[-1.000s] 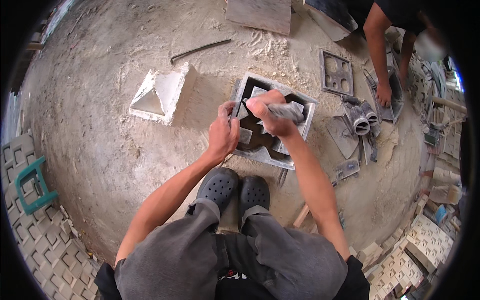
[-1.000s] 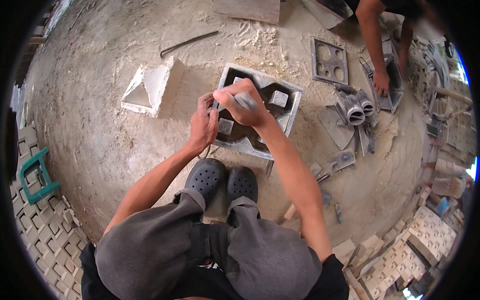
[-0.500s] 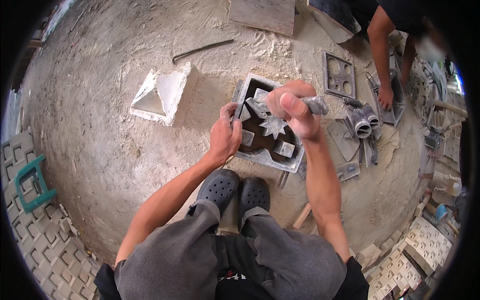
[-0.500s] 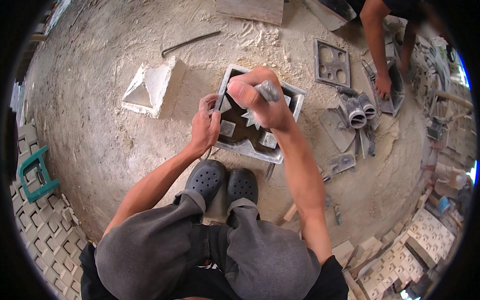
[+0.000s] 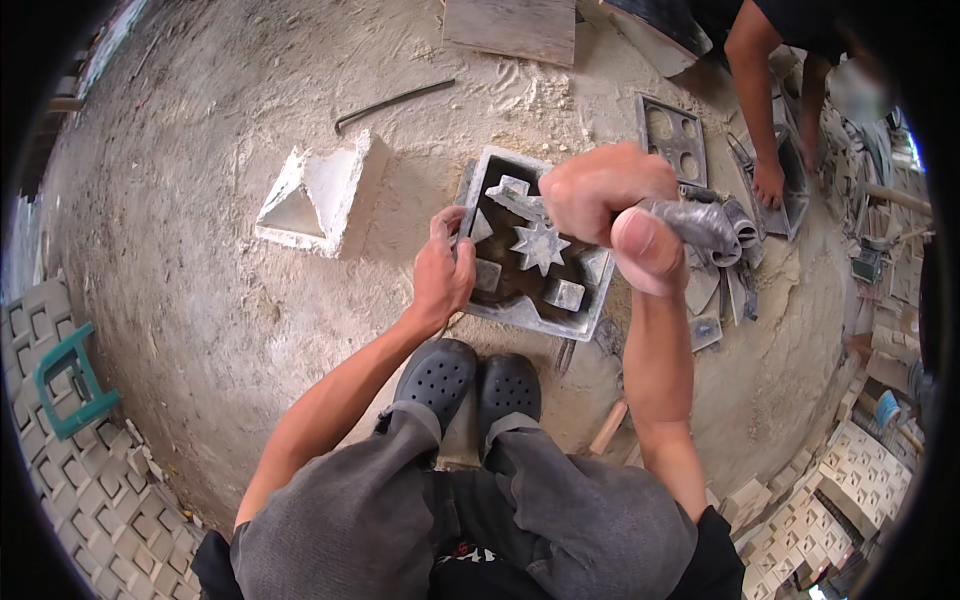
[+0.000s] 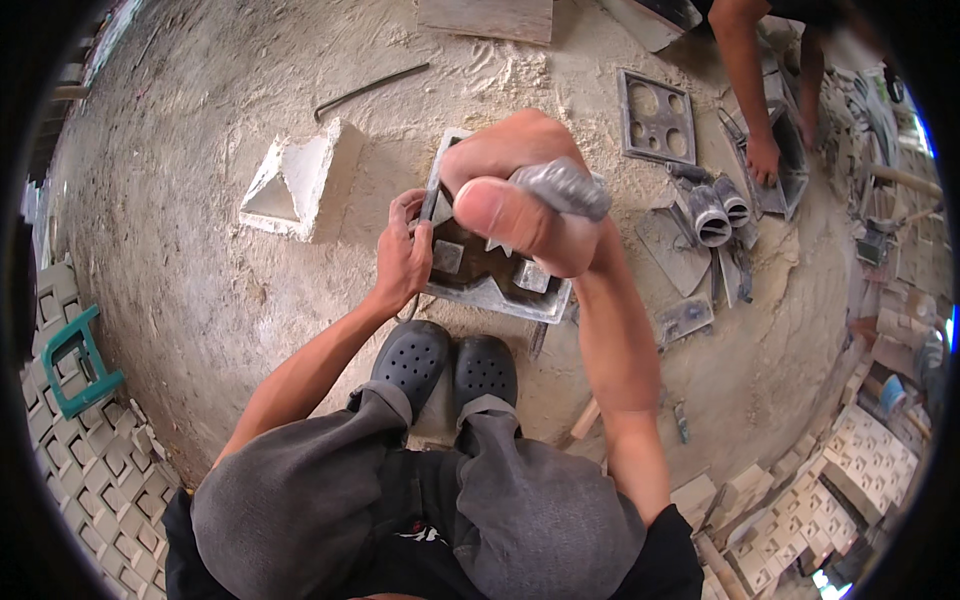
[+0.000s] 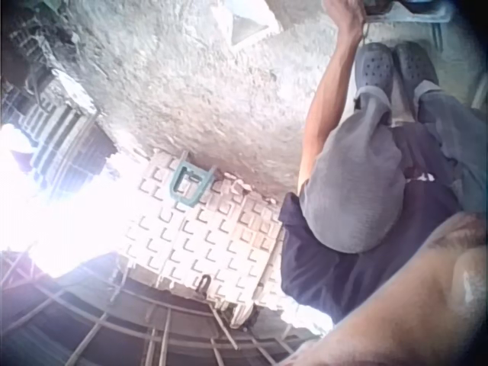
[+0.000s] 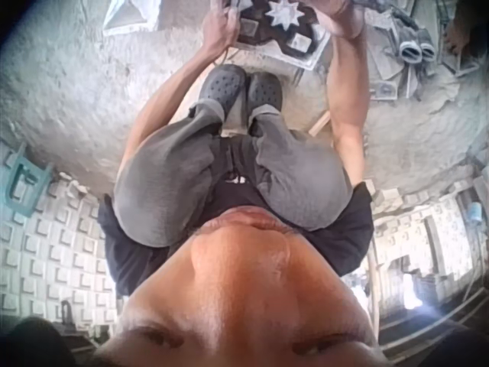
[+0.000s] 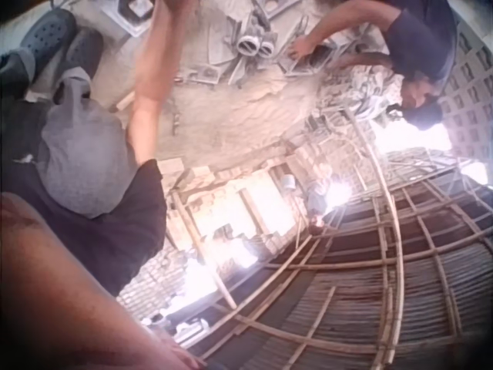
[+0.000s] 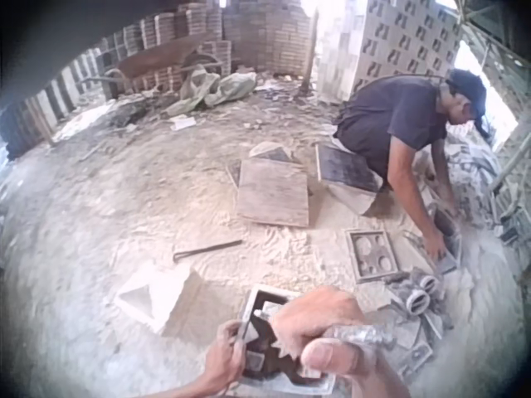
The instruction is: The person uses a flat tool to scrape excess material from the surface and crevices of a square decorative mold.
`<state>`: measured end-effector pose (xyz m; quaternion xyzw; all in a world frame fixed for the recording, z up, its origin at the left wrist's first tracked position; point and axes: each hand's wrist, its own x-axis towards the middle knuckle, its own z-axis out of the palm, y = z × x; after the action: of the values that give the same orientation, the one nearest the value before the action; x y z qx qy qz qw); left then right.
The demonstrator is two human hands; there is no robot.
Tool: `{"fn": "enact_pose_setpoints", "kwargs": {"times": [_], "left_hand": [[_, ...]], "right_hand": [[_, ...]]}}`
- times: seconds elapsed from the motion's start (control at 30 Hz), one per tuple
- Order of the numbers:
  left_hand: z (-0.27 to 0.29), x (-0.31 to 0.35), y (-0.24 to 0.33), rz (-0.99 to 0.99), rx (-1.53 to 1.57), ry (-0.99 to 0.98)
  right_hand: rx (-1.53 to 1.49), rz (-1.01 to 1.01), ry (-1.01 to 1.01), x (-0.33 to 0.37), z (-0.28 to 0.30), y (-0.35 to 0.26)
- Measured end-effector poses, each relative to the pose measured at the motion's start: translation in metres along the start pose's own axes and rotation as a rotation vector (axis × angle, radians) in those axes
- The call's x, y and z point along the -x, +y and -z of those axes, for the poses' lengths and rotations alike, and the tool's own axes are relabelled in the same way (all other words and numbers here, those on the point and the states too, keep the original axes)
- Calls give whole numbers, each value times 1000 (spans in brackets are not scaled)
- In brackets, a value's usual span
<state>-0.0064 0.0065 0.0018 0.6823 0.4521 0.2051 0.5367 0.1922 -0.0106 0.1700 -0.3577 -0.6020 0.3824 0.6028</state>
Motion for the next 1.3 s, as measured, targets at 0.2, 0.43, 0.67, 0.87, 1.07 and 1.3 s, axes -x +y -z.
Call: {"fn": "enact_pose_setpoints", "kwargs": {"times": [0.2, 0.43, 0.67, 0.87, 1.07, 1.3], "left_hand": [[1, 0, 3, -20, -58, 13], [0, 0, 0, -50, -47, 16], [2, -1, -18, -94, -148, -46], [-1, 1, -11, -95, -172, -17], [-2, 1, -22, -135, -205, -22], [4, -2, -29, -126, -221, -43]], "right_hand": [[-72, -13, -35, 10, 3, -17], [46, -12, 3, 4, -7, -7], [108, -53, -148, -7, -13, 1], [135, -168, 117, -16, -32, -7], [189, -99, 128, -15, -32, -7], [82, -6, 138, -17, -29, -19]]}}
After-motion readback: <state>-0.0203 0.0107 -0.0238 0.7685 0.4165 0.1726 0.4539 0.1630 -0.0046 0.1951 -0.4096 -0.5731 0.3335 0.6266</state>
